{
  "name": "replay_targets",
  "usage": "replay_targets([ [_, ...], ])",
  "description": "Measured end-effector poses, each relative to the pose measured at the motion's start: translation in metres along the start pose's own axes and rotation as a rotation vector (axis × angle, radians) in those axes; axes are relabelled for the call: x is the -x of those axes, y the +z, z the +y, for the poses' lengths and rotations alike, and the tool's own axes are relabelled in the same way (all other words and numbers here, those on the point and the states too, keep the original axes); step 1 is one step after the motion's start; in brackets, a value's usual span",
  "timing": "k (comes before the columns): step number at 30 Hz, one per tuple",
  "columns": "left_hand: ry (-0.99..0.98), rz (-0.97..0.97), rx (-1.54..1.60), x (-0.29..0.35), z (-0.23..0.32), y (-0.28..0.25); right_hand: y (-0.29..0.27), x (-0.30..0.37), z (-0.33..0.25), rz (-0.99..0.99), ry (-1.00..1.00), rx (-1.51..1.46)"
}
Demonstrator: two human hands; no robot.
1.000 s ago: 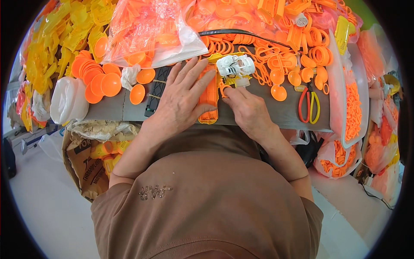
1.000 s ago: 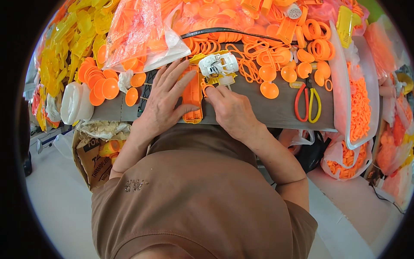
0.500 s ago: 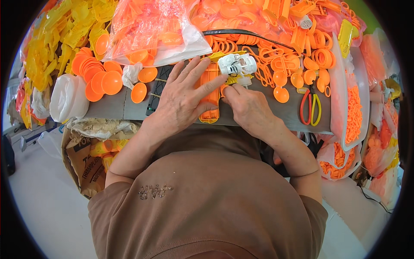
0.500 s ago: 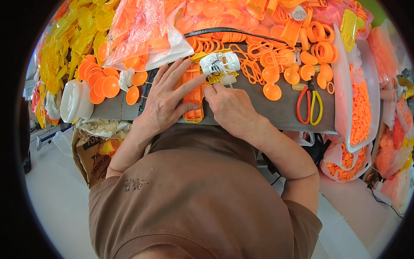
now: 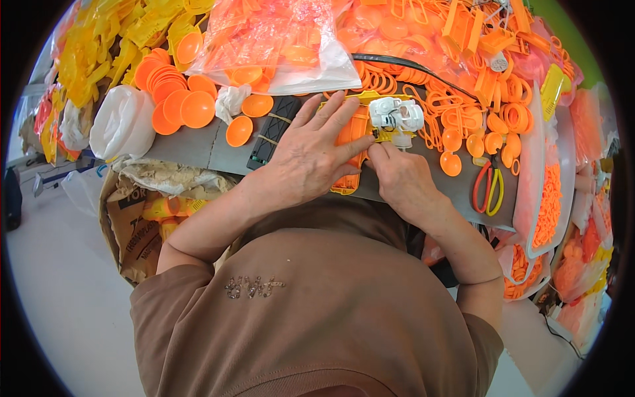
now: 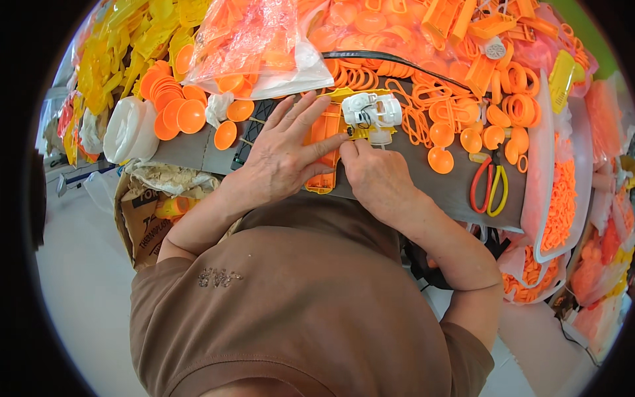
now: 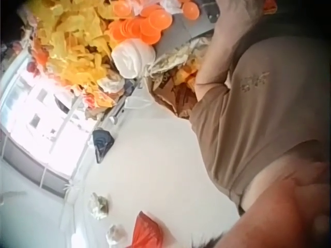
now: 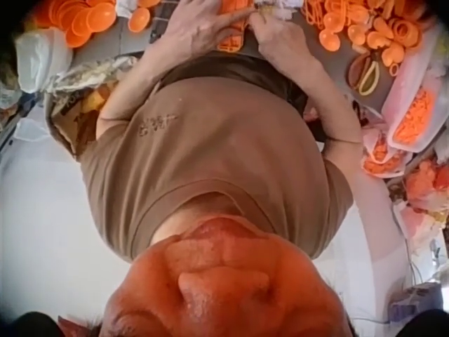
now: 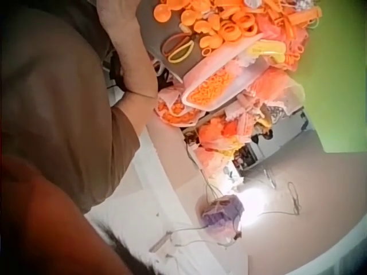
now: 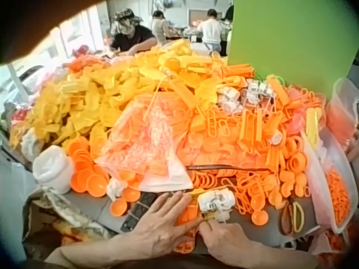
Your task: The recorder is assembling yellow and orange plastic toy guns, fitting nozzles and internal components together.
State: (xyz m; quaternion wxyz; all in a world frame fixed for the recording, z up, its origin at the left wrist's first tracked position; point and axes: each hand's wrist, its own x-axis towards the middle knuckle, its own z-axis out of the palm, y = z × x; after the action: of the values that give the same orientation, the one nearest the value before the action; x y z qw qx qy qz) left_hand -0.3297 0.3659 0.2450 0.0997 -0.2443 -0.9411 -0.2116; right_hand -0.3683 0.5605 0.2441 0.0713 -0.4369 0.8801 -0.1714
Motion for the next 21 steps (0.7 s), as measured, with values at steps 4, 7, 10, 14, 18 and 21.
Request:
replay_targets([
  [4,0.009,0.026,0.021,0.001,-0.003,0.002,-0.003,-0.003,-0.005,-0.039,0.016,0.039],
  [7,-0.003,0.132,0.092,0.003,-0.003,-0.006,-0.004,-0.002,-0.009,-0.047,0.056,0.081],
  [10,-0.254,0.319,0.146,0.025,-0.011,-0.029,-0.005,0.009,-0.012,0.036,0.055,-0.043],
  [14,-0.529,0.134,0.059,0.044,-0.016,-0.045,-0.004,0.019,-0.023,0.255,0.079,-0.14],
  [18,-0.505,0.019,0.007,0.048,-0.016,-0.037,0.006,0.022,-0.031,0.272,0.057,-0.109],
  [21,-0.633,0.053,0.225,0.051,-0.02,-0.039,0.016,0.021,-0.029,0.217,0.059,-0.095],
])
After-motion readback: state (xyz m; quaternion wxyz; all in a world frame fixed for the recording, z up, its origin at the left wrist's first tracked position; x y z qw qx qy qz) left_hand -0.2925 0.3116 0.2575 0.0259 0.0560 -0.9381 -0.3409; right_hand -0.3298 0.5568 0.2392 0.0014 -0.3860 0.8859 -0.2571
